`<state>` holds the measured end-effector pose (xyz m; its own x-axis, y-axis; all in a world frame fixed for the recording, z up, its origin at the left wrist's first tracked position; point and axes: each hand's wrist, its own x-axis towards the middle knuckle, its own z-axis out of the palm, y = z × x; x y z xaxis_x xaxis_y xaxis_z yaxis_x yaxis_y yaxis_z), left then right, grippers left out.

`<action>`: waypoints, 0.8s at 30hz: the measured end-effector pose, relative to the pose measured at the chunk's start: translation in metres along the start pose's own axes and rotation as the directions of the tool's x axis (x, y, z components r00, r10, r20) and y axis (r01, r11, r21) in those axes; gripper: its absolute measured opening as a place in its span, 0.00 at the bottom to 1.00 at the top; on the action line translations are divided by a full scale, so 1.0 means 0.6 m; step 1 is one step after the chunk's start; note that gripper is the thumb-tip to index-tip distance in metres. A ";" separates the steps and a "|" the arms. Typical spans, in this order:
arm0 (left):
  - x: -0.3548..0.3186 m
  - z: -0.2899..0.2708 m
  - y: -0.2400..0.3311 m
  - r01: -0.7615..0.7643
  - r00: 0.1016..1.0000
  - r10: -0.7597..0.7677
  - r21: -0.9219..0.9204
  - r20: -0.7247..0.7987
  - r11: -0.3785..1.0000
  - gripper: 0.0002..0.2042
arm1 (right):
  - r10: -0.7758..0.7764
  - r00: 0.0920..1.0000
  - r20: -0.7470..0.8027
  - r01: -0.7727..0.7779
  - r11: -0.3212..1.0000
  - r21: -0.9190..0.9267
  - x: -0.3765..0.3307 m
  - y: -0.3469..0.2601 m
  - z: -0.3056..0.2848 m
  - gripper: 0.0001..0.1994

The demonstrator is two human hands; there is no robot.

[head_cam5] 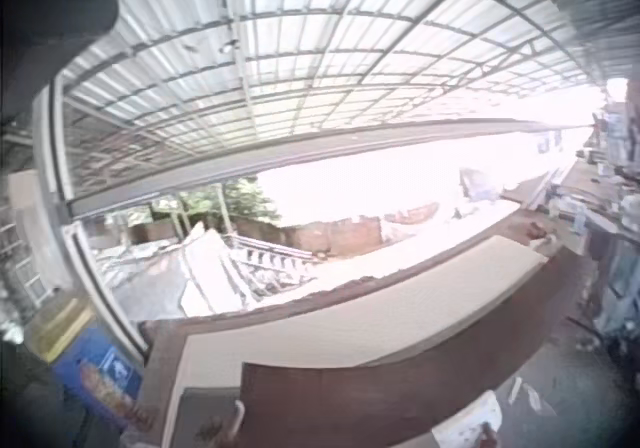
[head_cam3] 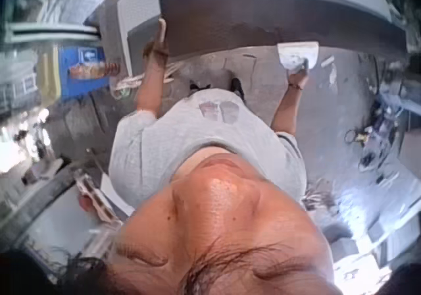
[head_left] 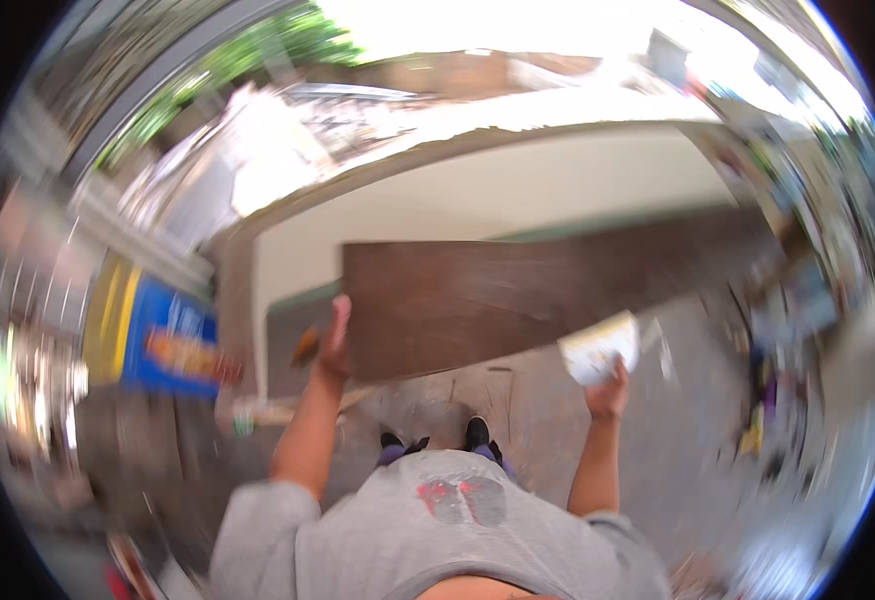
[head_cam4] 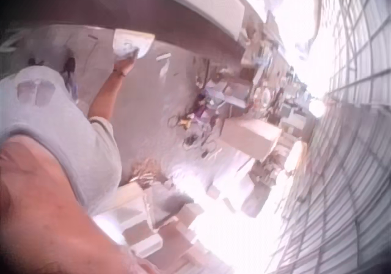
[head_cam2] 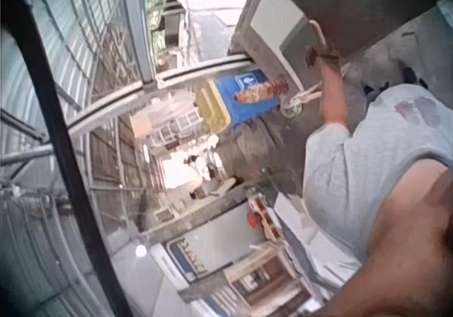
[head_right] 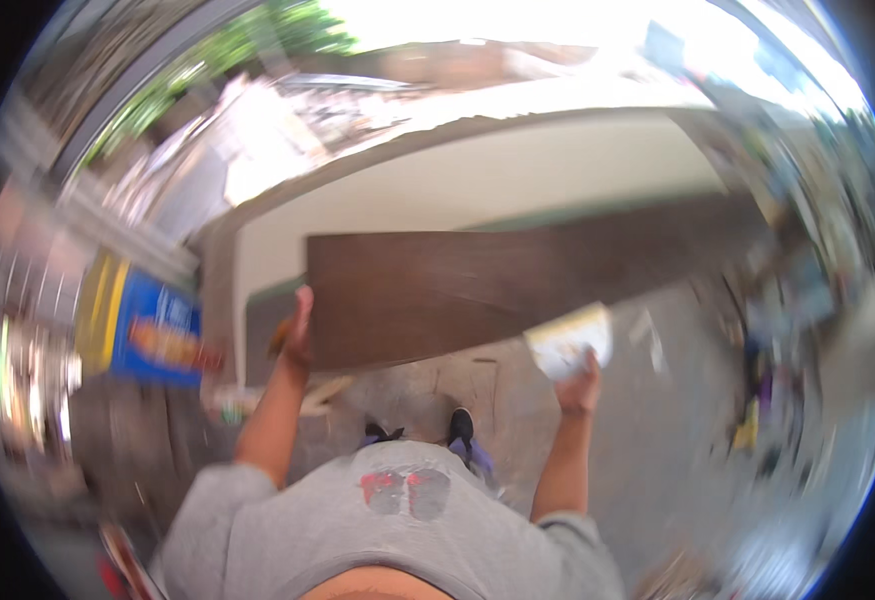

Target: The person applies adhesive from a bottle onto various wood panels and spreads it evenly using a white plastic scraper.

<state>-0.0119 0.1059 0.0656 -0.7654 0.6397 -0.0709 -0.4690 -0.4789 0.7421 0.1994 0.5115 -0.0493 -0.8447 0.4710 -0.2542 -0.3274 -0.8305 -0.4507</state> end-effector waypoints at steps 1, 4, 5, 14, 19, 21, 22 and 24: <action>0.002 0.052 0.006 -0.061 0.997 0.060 0.017 0.037 0.998 0.30 | -0.089 0.996 -0.030 0.088 0.996 -0.014 -0.004 -0.019 -0.011 0.24; -0.025 0.060 0.008 -0.016 1.000 0.019 -0.203 0.010 0.979 0.31 | -0.213 0.977 0.004 0.213 0.977 0.001 0.010 -0.049 -0.029 0.27; -0.042 0.053 0.010 -0.011 0.999 0.018 -0.238 0.029 0.971 0.31 | -0.252 0.967 0.030 0.252 0.968 -0.003 0.033 -0.057 -0.043 0.28; -0.220 0.030 0.040 -0.228 0.969 0.214 -0.113 -0.121 0.967 0.31 | -0.349 0.933 0.086 0.319 0.913 0.254 0.095 -0.077 -0.121 0.23; -0.303 0.010 0.055 -0.302 0.947 0.286 -0.101 -0.148 0.948 0.30 | -0.504 0.864 0.011 0.482 0.832 0.274 0.113 -0.060 -0.112 0.20; -0.351 0.004 0.049 -0.362 0.923 0.339 -0.113 -0.182 0.925 0.30 | -0.561 0.819 -0.116 0.572 0.815 0.097 0.093 -0.048 -0.071 0.21; -0.377 0.003 0.043 -0.408 0.897 0.384 -0.077 -0.217 0.910 0.29 | -0.593 0.798 -0.107 0.596 0.803 -0.006 0.086 -0.045 -0.058 0.22; -0.433 -0.016 0.036 -0.472 0.858 0.453 -0.025 -0.243 0.881 0.29 | -0.606 0.790 -0.087 0.599 0.795 -0.100 0.071 -0.038 -0.040 0.24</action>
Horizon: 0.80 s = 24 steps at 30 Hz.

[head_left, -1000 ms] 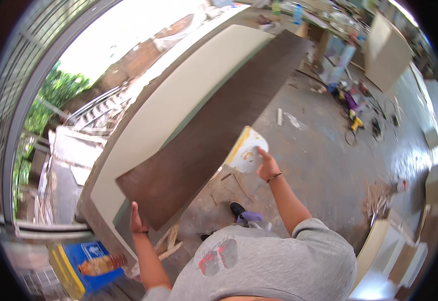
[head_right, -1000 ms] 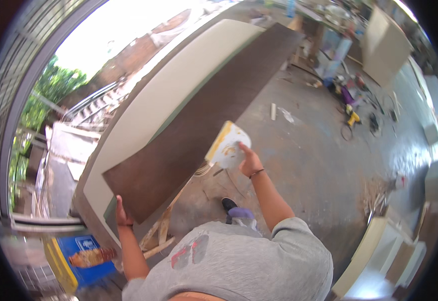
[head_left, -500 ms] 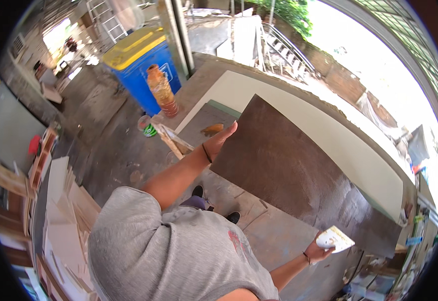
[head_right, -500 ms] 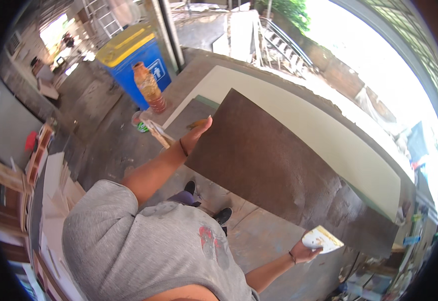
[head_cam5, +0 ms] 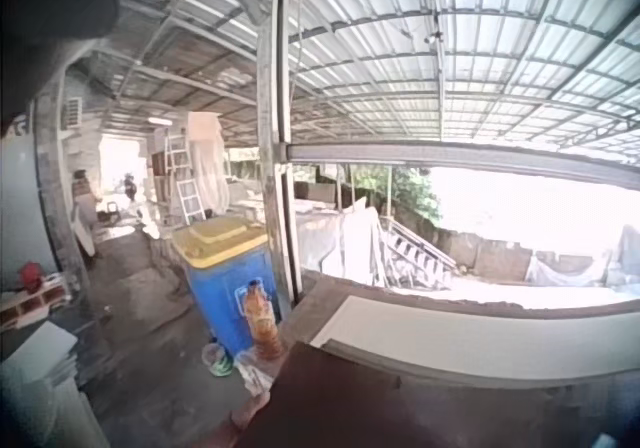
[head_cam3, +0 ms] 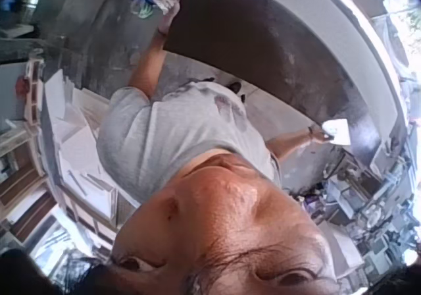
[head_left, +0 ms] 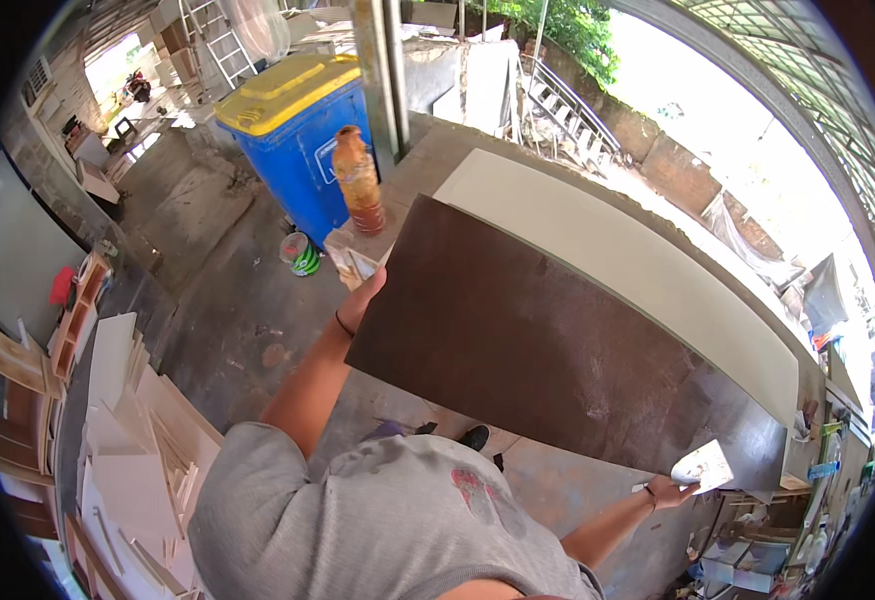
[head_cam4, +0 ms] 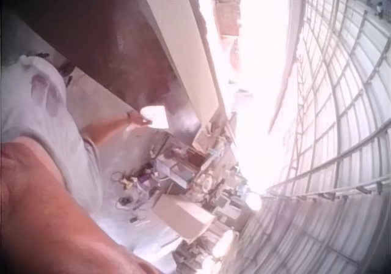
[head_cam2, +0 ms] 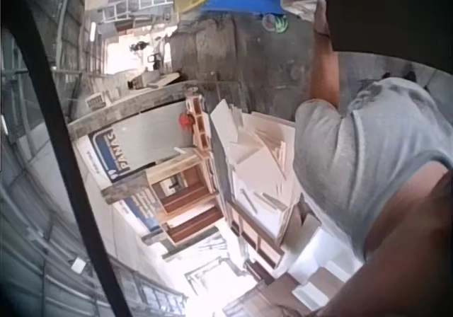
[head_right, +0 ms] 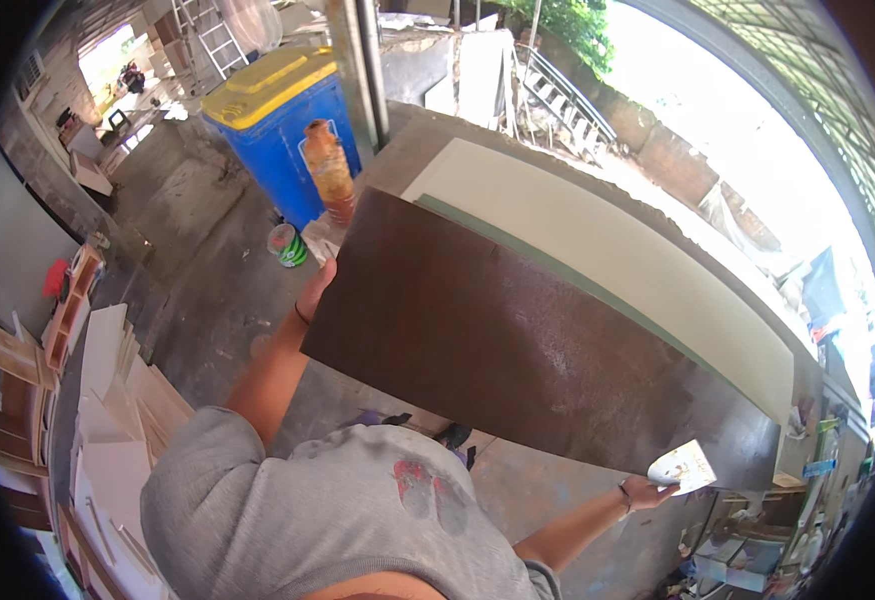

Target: The person applies adhesive from a bottle onto various wood panels and spreads it evenly using a white plastic scraper.

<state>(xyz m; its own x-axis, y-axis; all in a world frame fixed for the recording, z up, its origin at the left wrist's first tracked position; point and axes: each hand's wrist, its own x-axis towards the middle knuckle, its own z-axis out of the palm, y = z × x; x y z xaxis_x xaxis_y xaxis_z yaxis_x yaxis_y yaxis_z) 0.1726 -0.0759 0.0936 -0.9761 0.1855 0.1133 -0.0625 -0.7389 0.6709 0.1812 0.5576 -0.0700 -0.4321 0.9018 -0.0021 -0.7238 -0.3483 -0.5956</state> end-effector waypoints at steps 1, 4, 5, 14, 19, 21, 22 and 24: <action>-0.026 -0.024 0.006 -0.024 1.000 0.024 0.008 -0.001 1.000 0.30 | 0.026 1.000 0.012 -0.026 1.000 0.000 -0.009 -0.010 0.007 0.25; -0.099 -0.041 0.035 -0.100 0.994 0.098 -0.058 -0.038 0.993 0.30 | 0.033 0.999 0.009 -0.033 0.999 0.003 -0.075 -0.056 0.064 0.25; -0.131 -0.043 0.048 -0.125 0.991 0.120 -0.092 -0.061 0.988 0.30 | 0.069 0.997 0.036 -0.071 0.995 0.064 -0.114 -0.073 0.090 0.25; -0.523 -0.118 0.170 -0.551 0.783 0.547 0.077 -0.295 0.831 0.36 | 0.158 0.914 0.373 -0.237 0.956 0.174 -0.398 -0.116 0.258 0.23; -0.737 -0.185 0.135 -0.712 0.515 0.592 0.075 -0.620 0.698 0.36 | 0.202 0.861 0.468 -0.284 0.953 0.111 -0.539 -0.160 0.382 0.22; -0.819 -0.189 0.111 -0.777 0.482 0.656 0.062 -0.581 0.626 0.38 | 0.291 0.813 0.505 -0.366 0.929 0.055 -0.627 -0.189 0.438 0.22; -0.849 -0.165 0.105 -0.807 0.451 0.680 0.061 -0.577 0.587 0.38 | 0.356 0.677 0.645 -0.532 0.842 0.094 -0.615 -0.182 0.455 0.21; -0.900 -0.112 0.104 -0.855 0.348 0.734 0.124 -0.583 0.504 0.40 | 0.309 0.684 0.660 -0.456 0.888 0.056 -0.733 -0.186 0.505 0.21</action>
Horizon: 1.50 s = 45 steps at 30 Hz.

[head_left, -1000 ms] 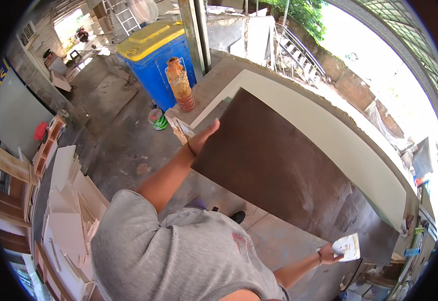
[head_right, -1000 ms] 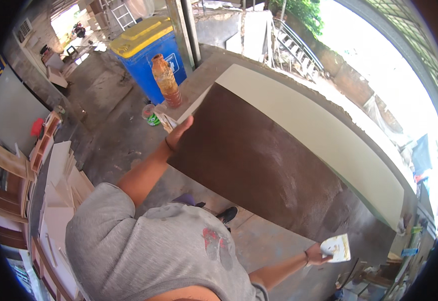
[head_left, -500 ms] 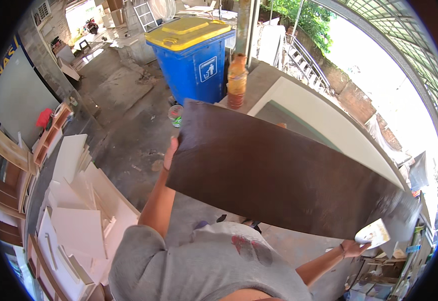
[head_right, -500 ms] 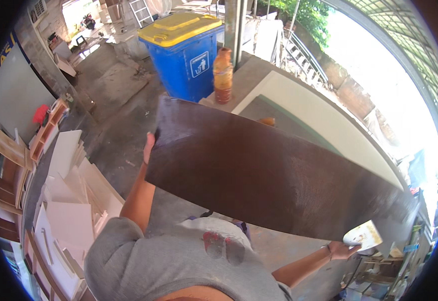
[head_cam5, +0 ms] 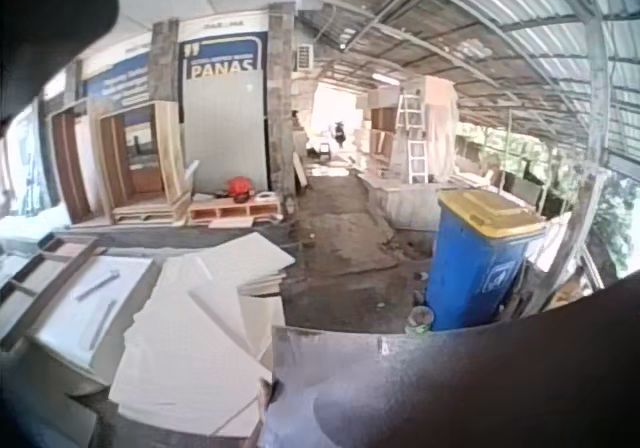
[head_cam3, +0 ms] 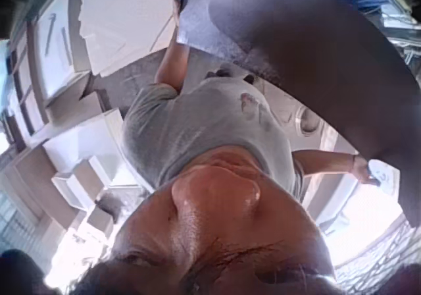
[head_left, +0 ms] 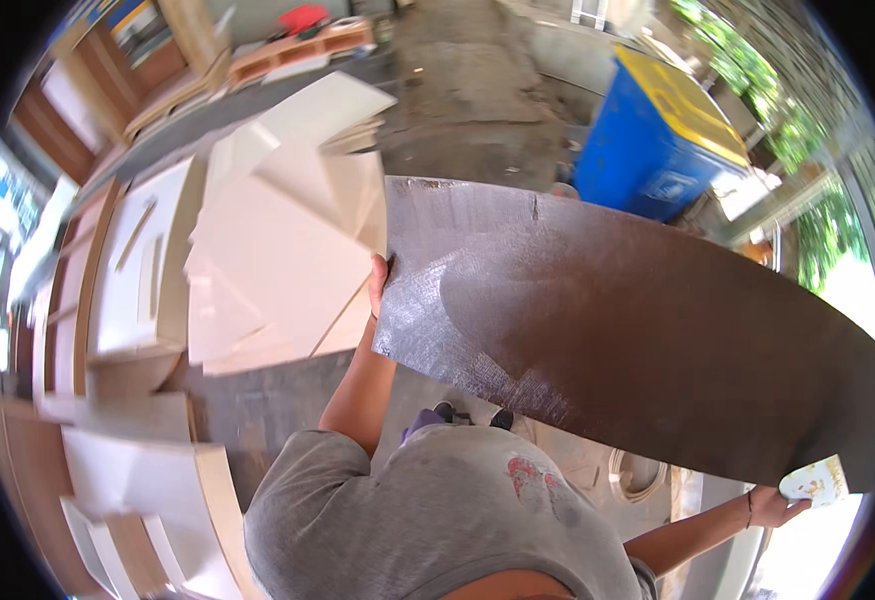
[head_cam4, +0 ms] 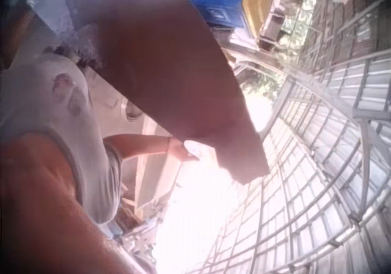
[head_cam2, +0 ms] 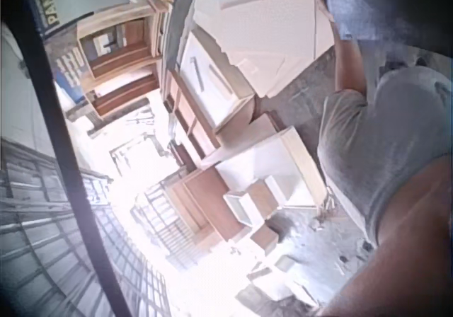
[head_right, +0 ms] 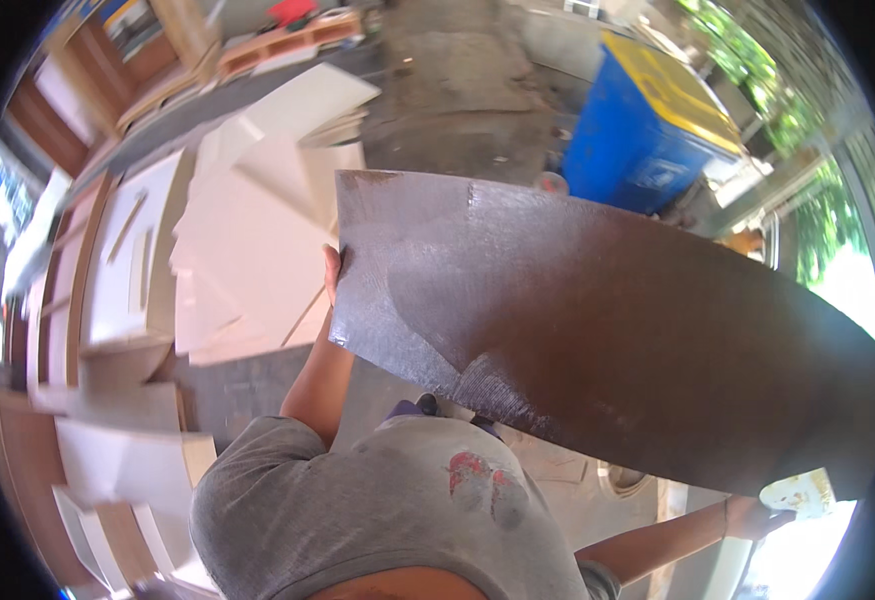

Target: The person applies adhesive from a bottle onto various wood panels and spreads it evenly using a white plastic scraper.

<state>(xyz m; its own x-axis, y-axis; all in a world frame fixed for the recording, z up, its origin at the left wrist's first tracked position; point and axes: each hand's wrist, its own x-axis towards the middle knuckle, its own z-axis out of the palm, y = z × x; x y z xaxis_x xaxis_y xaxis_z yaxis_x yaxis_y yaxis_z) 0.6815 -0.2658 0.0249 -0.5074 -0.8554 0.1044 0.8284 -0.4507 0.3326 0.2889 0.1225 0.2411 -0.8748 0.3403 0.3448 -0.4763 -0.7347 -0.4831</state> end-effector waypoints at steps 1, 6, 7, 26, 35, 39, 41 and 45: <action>-0.029 0.002 0.033 -0.088 0.996 0.089 0.011 -0.024 0.996 0.41 | -0.022 1.000 0.013 0.022 0.999 -0.034 -0.031 0.023 0.043 0.21; -0.198 -0.109 0.126 -0.459 0.880 0.464 0.070 -0.099 0.886 0.40 | 0.316 0.536 0.783 -0.741 0.621 0.257 0.070 0.206 0.035 0.21; -0.232 -0.110 0.139 -0.488 0.845 0.504 0.126 -0.180 0.863 0.40 | 0.446 0.825 0.347 -0.502 0.861 0.085 -0.019 0.199 0.109 0.21; -0.806 -0.004 -0.036 -0.588 -0.238 0.897 0.791 -0.372 0.171 0.39 | 0.540 -0.500 0.677 -0.863 -0.243 -0.443 -0.878 0.389 0.331 0.19; -0.903 -0.040 -0.080 -0.325 -0.398 0.868 0.930 -0.298 0.171 0.40 | 0.367 -0.798 0.478 -0.602 -0.507 -0.617 -1.176 0.383 0.252 0.21; -0.834 -0.033 -0.042 -0.575 -0.294 0.853 0.792 -0.431 0.203 0.40 | 0.342 -0.843 0.414 -0.537 -0.502 -0.678 -1.217 0.392 0.218 0.22; -0.821 -0.052 -0.032 -0.650 -0.085 0.874 0.691 -0.478 0.315 0.42 | 0.367 -0.852 0.375 -0.518 -0.484 -0.705 -1.210 0.392 0.209 0.22; -0.769 -0.093 -0.005 -0.727 0.061 0.871 0.577 -0.487 0.374 0.42 | 0.433 -0.814 0.387 -0.568 -0.450 -0.690 -1.166 0.421 0.202 0.21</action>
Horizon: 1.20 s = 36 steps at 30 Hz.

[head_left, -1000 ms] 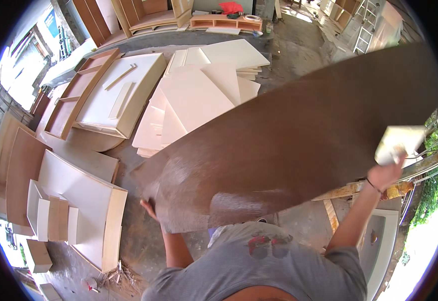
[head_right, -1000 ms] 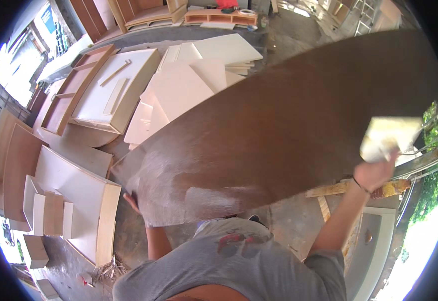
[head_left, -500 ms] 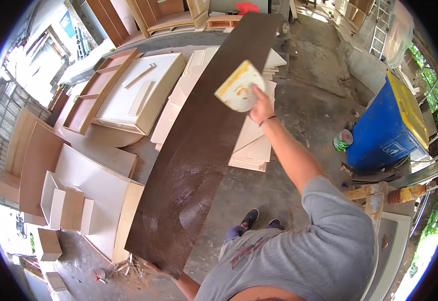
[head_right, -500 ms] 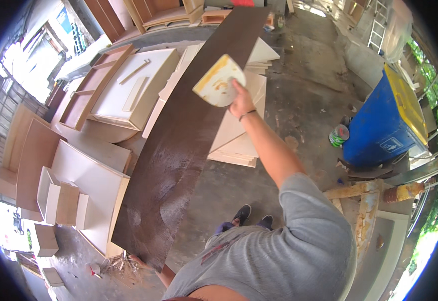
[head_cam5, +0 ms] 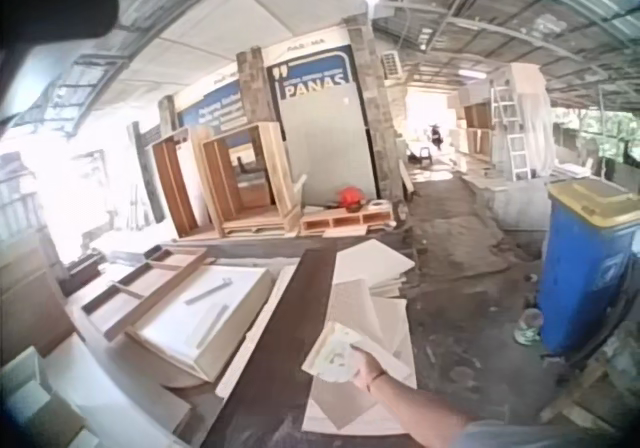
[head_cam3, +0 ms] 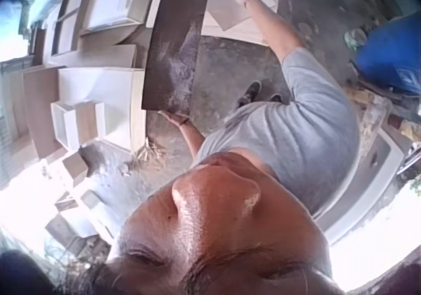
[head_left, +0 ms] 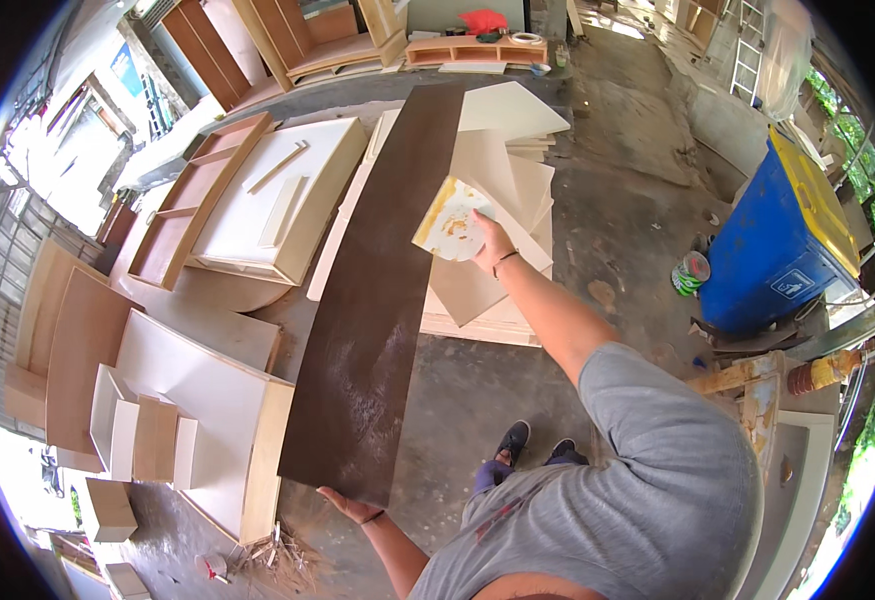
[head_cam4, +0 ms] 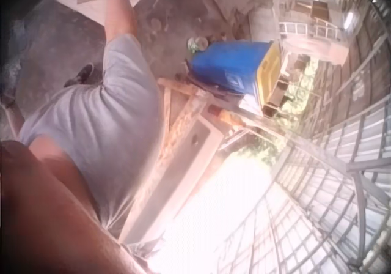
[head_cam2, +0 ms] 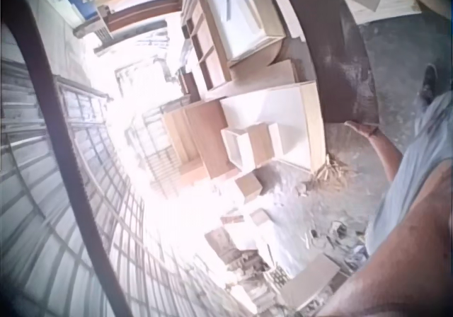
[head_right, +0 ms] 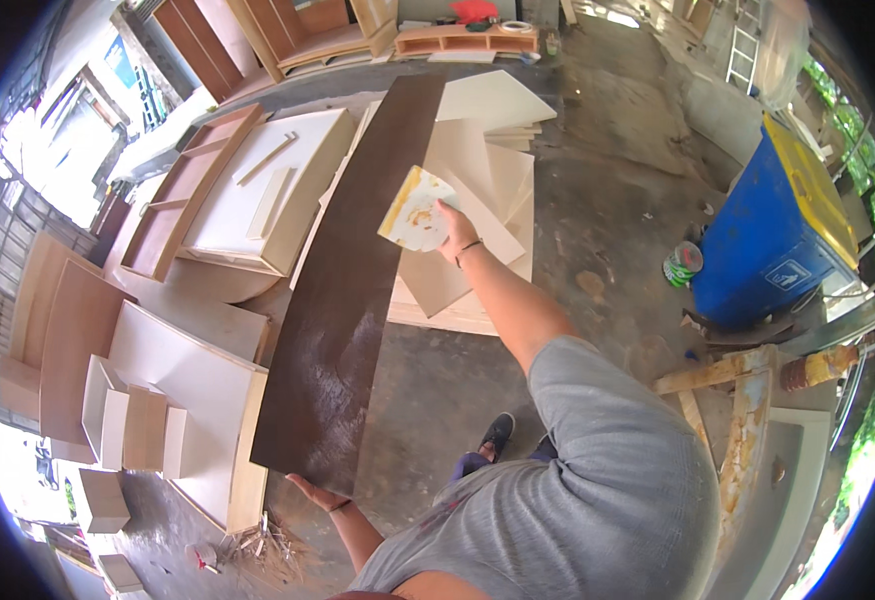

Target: The person applies adhesive from a bottle onto various wood panels and spreads it evenly using a white plastic scraper.

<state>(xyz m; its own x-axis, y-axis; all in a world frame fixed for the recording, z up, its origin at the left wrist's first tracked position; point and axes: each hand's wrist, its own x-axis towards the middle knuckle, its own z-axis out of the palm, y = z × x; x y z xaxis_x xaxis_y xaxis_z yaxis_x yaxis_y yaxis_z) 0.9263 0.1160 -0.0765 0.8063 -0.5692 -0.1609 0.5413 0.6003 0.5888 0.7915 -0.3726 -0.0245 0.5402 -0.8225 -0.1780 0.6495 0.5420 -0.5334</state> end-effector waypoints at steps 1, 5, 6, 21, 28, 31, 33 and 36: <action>0.013 -0.010 -0.012 0.001 1.000 -0.001 -0.012 -0.016 1.000 0.41 | -0.005 1.000 0.011 0.005 1.000 0.009 -0.011 -0.015 -0.009 0.21; 0.038 -0.042 -0.047 0.061 0.998 -0.061 -0.019 -0.016 0.998 0.41 | -0.058 0.998 -0.006 0.058 0.998 -0.005 -0.056 -0.071 -0.048 0.21; 0.042 -0.053 -0.057 0.091 0.995 -0.091 -0.021 -0.036 0.996 0.41 | -0.082 0.997 -0.014 0.081 0.997 -0.009 -0.073 -0.086 -0.062 0.21; 0.073 0.019 -0.080 0.531 0.847 -0.511 0.261 -0.148 0.806 0.34 | -0.457 0.880 -0.128 0.475 0.840 0.261 -0.436 -0.199 -0.150 0.27; 0.130 0.068 -0.271 0.669 0.522 -0.833 0.693 -0.183 0.267 0.31 | -0.578 0.764 -0.287 0.642 0.726 0.245 -0.595 -0.214 -0.150 0.24; 0.095 0.084 -0.355 0.572 0.363 -0.897 0.821 -0.254 -0.001 0.30 | -0.650 0.674 -0.351 0.730 0.659 0.179 -0.705 -0.221 -0.164 0.24; 0.073 0.096 -0.398 0.467 0.270 -0.910 0.869 -0.314 -0.161 0.30 | -0.685 0.602 -0.410 0.785 0.603 0.146 -0.789 -0.222 -0.163 0.24; 0.017 0.104 -0.458 0.266 0.165 -0.895 0.893 -0.413 -0.363 0.29 | -0.735 0.456 -0.501 0.876 0.470 0.108 -0.927 -0.206 -0.205 0.24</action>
<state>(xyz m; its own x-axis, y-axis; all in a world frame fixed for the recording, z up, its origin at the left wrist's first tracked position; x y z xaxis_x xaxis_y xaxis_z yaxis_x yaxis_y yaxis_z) 0.7709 -0.0900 -0.1903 -0.2527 -0.3993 -0.8813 -0.1950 -0.8711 0.4507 0.3453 -0.0034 0.0386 -0.4996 -0.8601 -0.1033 0.8360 -0.4476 -0.3174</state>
